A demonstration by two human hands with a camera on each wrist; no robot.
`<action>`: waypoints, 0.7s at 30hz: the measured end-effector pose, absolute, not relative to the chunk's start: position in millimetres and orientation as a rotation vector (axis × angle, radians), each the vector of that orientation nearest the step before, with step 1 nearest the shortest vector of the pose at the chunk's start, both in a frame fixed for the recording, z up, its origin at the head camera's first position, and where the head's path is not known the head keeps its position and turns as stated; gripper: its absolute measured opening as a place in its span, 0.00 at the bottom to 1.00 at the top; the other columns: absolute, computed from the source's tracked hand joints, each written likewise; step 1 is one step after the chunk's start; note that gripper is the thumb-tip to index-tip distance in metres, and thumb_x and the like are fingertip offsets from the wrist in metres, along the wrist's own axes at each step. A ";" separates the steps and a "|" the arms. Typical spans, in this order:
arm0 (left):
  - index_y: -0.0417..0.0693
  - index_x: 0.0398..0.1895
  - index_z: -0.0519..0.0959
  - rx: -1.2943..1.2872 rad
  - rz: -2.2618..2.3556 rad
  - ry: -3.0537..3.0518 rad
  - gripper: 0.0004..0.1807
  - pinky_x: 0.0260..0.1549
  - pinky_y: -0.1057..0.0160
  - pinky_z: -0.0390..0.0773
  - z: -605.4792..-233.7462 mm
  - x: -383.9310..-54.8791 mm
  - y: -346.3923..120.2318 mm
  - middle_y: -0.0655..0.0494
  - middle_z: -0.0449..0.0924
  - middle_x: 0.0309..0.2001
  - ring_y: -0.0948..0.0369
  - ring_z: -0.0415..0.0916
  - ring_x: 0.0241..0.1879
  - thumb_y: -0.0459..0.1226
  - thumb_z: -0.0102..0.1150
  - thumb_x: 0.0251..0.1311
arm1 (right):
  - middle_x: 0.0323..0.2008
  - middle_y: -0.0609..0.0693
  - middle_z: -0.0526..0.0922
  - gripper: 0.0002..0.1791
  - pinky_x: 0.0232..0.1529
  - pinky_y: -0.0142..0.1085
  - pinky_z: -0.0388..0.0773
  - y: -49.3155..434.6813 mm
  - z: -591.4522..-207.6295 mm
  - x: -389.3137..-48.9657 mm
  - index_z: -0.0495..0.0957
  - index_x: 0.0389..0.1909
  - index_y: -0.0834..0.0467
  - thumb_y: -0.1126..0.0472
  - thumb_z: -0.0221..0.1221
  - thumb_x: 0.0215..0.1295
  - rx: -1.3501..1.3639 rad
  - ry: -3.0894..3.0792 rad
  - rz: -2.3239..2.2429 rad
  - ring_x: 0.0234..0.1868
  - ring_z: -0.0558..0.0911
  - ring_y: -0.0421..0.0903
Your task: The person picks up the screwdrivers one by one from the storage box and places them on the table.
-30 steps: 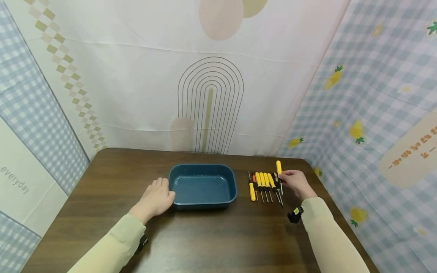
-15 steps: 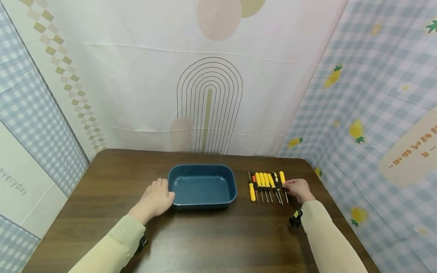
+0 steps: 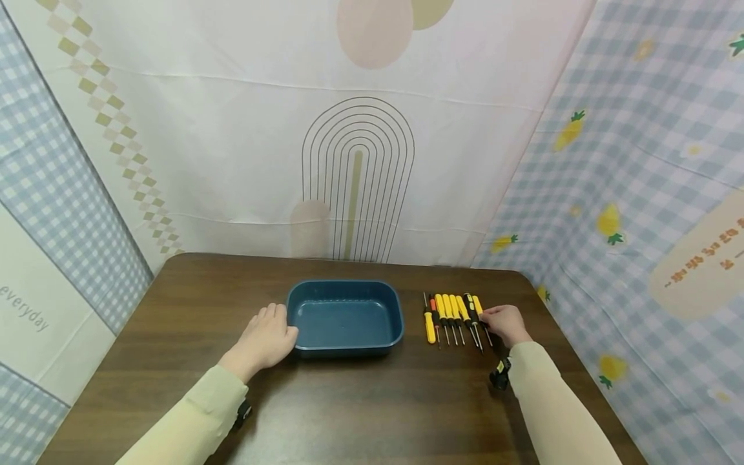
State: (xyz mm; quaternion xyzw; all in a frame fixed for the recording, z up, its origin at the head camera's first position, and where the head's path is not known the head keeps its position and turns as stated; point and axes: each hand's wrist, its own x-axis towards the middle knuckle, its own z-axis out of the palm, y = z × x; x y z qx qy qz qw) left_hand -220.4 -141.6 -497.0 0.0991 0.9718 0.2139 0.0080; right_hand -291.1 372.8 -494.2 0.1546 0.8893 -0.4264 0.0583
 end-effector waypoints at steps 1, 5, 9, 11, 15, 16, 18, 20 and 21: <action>0.33 0.46 0.68 0.309 0.667 3.037 0.19 0.43 0.49 0.66 -496.7 -220.5 -141.8 0.47 0.65 0.39 0.50 0.63 0.40 0.42 0.45 0.62 | 0.50 0.68 0.77 0.16 0.41 0.45 0.79 372.8 -494.7 -291.0 0.78 0.47 0.74 0.65 0.56 0.67 0.466 2.698 -1.287 0.42 0.81 0.55; 0.33 0.47 0.68 0.310 0.656 3.043 0.20 0.44 0.48 0.66 -496.3 -221.4 -143.2 0.46 0.66 0.40 0.49 0.63 0.41 0.43 0.45 0.62 | 0.51 0.68 0.77 0.16 0.41 0.45 0.79 372.3 -497.3 -291.2 0.78 0.47 0.73 0.63 0.56 0.68 0.455 2.708 -1.280 0.43 0.80 0.56; 0.33 0.48 0.68 0.320 0.652 3.048 0.21 0.45 0.48 0.66 -497.2 -221.4 -143.8 0.46 0.66 0.40 0.49 0.63 0.42 0.43 0.45 0.61 | 0.50 0.67 0.77 0.16 0.41 0.45 0.79 371.4 -499.6 -290.6 0.79 0.47 0.72 0.62 0.56 0.68 0.466 2.721 -1.267 0.44 0.80 0.56; 0.33 0.48 0.68 0.324 0.652 3.048 0.21 0.45 0.47 0.66 -497.1 -220.4 -144.4 0.46 0.67 0.41 0.49 0.64 0.42 0.43 0.45 0.61 | 0.50 0.66 0.78 0.16 0.41 0.45 0.79 371.1 -500.3 -290.3 0.79 0.47 0.71 0.61 0.57 0.68 0.479 2.719 -1.260 0.43 0.80 0.55; 0.31 0.49 0.68 0.332 0.660 3.055 0.22 0.46 0.46 0.66 -493.6 -218.5 -144.9 0.45 0.67 0.42 0.48 0.64 0.43 0.42 0.46 0.61 | 0.52 0.67 0.77 0.20 0.44 0.46 0.78 371.9 -499.7 -290.6 0.79 0.49 0.71 0.58 0.55 0.69 0.484 2.703 -1.265 0.45 0.80 0.56; 0.31 0.49 0.68 0.335 0.661 3.056 0.22 0.46 0.47 0.66 -492.7 -218.5 -144.9 0.45 0.67 0.41 0.48 0.64 0.43 0.42 0.46 0.61 | 0.52 0.67 0.77 0.21 0.44 0.46 0.78 372.0 -499.1 -290.5 0.78 0.50 0.71 0.56 0.54 0.70 0.490 2.704 -1.265 0.45 0.81 0.55; 0.31 0.48 0.68 0.339 0.663 3.061 0.21 0.44 0.47 0.66 -491.4 -218.9 -145.2 0.45 0.67 0.40 0.48 0.64 0.42 0.41 0.46 0.60 | 0.51 0.67 0.77 0.23 0.43 0.46 0.78 372.1 -497.1 -289.5 0.77 0.51 0.72 0.55 0.53 0.71 0.493 2.723 -1.262 0.43 0.81 0.55; 0.32 0.47 0.68 0.336 0.662 3.064 0.21 0.44 0.48 0.66 -491.2 -219.8 -145.5 0.46 0.67 0.40 0.49 0.63 0.41 0.42 0.45 0.60 | 0.47 0.66 0.78 0.23 0.39 0.44 0.77 371.5 -495.6 -288.5 0.78 0.48 0.72 0.53 0.51 0.71 0.512 2.753 -1.228 0.39 0.80 0.54; 0.32 0.47 0.68 0.334 0.661 3.066 0.20 0.44 0.48 0.66 -491.5 -220.5 -145.8 0.46 0.67 0.40 0.49 0.63 0.41 0.42 0.45 0.60 | 0.46 0.65 0.78 0.24 0.37 0.44 0.77 371.2 -495.3 -288.0 0.78 0.47 0.72 0.52 0.51 0.71 0.515 2.771 -1.211 0.38 0.80 0.54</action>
